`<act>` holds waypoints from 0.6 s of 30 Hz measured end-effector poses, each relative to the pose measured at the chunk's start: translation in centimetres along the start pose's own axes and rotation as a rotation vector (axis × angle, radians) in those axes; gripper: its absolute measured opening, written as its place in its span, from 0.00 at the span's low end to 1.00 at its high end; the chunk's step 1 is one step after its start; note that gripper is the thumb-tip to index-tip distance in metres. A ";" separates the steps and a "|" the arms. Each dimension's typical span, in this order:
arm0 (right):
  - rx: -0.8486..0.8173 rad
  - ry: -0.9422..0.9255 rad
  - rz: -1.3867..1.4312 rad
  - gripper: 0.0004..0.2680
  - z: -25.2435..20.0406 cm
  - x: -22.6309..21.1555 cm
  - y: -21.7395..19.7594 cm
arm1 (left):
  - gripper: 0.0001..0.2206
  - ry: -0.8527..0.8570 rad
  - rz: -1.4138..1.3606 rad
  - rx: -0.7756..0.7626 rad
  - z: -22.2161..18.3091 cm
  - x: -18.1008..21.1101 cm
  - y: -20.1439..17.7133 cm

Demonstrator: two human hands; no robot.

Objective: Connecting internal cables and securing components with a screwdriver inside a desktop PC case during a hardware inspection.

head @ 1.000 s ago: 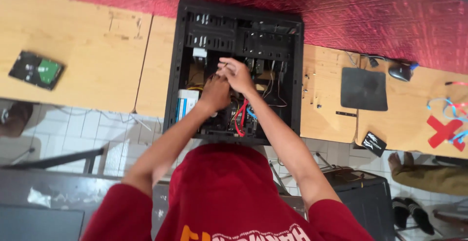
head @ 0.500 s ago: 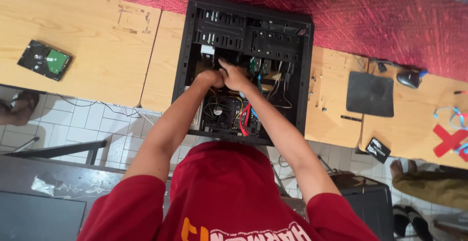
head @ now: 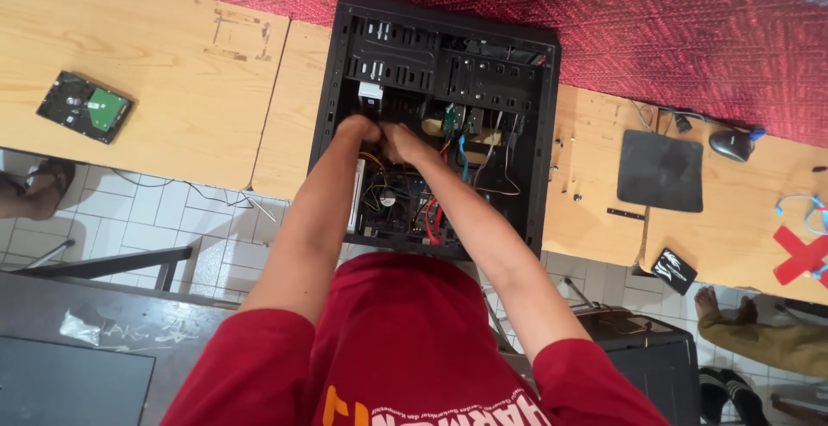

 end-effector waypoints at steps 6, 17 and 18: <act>-0.130 -0.060 -0.228 0.15 -0.3 0.0 -0.6 | 0.22 0.000 0.067 -0.040 -0.3 0.2 1.9; 0.088 -0.097 0.209 0.18 -18.7 -7.0 -14.3 | 0.20 0.058 -0.359 0.344 -24.1 0.1 -15.5; 0.215 -0.055 0.292 0.19 -20.6 -6.5 -15.7 | 0.17 0.128 -0.379 0.411 -27.0 0.6 -17.0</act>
Point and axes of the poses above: each hand's wrist, its own z-axis towards the middle knuckle, its own y-axis out of the palm, x = y × z, the point moved 7 cm from there along z, towards the middle knuckle, and after that the axes turned 8 degrees about -y, right-handed, at the moved point
